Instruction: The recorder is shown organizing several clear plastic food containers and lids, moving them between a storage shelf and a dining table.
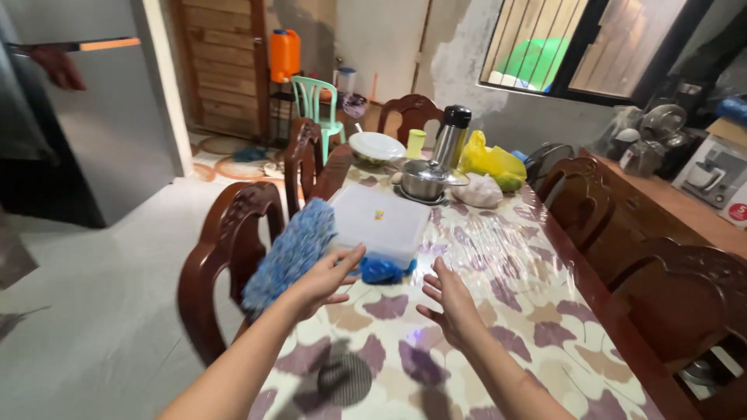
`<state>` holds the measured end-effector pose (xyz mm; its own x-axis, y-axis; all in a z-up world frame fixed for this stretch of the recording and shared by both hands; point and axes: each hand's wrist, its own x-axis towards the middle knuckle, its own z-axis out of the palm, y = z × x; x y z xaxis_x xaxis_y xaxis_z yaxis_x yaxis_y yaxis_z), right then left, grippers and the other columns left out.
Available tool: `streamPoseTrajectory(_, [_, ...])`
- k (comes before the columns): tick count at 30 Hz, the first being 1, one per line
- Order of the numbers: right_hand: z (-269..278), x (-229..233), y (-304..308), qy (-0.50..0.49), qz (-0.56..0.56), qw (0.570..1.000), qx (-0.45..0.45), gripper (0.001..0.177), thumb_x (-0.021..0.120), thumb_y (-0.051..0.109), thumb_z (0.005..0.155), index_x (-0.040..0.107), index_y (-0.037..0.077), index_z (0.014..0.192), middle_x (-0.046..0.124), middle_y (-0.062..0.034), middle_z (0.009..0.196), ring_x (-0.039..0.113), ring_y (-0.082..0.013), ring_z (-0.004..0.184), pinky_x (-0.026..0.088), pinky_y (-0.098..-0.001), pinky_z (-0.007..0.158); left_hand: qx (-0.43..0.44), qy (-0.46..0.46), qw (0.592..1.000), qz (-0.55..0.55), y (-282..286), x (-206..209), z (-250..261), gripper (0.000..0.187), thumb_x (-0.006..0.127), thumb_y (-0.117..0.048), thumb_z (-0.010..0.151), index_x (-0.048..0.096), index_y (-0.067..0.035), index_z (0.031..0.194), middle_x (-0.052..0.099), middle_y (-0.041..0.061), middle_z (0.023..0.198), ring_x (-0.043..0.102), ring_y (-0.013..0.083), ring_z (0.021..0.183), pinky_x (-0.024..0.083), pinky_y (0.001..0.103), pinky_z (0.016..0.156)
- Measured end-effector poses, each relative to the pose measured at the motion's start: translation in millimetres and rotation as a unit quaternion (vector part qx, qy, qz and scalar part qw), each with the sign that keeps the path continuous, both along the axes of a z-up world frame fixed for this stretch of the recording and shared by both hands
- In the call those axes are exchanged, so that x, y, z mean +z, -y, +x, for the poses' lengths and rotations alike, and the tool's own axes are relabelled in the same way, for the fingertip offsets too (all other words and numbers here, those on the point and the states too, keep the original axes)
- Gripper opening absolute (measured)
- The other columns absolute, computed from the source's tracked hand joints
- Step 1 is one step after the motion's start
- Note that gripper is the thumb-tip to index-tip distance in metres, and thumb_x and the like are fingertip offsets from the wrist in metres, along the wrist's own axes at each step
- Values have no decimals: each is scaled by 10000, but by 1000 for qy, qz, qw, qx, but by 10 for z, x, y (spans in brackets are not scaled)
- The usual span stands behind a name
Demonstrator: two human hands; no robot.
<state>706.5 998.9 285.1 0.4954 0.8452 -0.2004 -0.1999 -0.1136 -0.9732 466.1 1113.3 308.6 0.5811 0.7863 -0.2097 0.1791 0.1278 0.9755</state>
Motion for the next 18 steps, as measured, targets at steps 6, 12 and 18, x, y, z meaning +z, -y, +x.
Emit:
streamPoseTrajectory(6, [370, -296, -698, 3, -51, 998, -36, 771, 545, 624, 910, 434, 133, 1494, 541, -95, 1490, 517, -268, 1305, 558, -437, 901, 61, -69, 995, -31, -624, -169, 380, 900, 573, -769, 764, 551, -196, 1458, 590, 148, 1435, 580, 254, 1298, 542, 431, 993])
streamPoseTrajectory(12, [803, -738, -1332, 38, -71, 996, -40, 764, 556, 617, 920, 488, 79, 1457, 542, -98, 1449, 539, -228, 1261, 563, -430, 910, 64, -79, 995, -12, -1487, -853, 780, 969, 593, -768, 774, 529, -91, 1465, 568, 154, 1461, 574, 272, 1288, 545, 439, 954])
streamPoseTrajectory(18, [1198, -1382, -1825, 71, -75, 993, -58, 751, 606, 576, 900, 536, 46, 1427, 588, -116, 1347, 571, -244, 1169, 549, -419, 909, 124, -55, 989, -66, -2238, -1659, 1058, 1014, 684, -687, 824, 397, -3, 1514, 510, 195, 1460, 578, 281, 1238, 569, 402, 899])
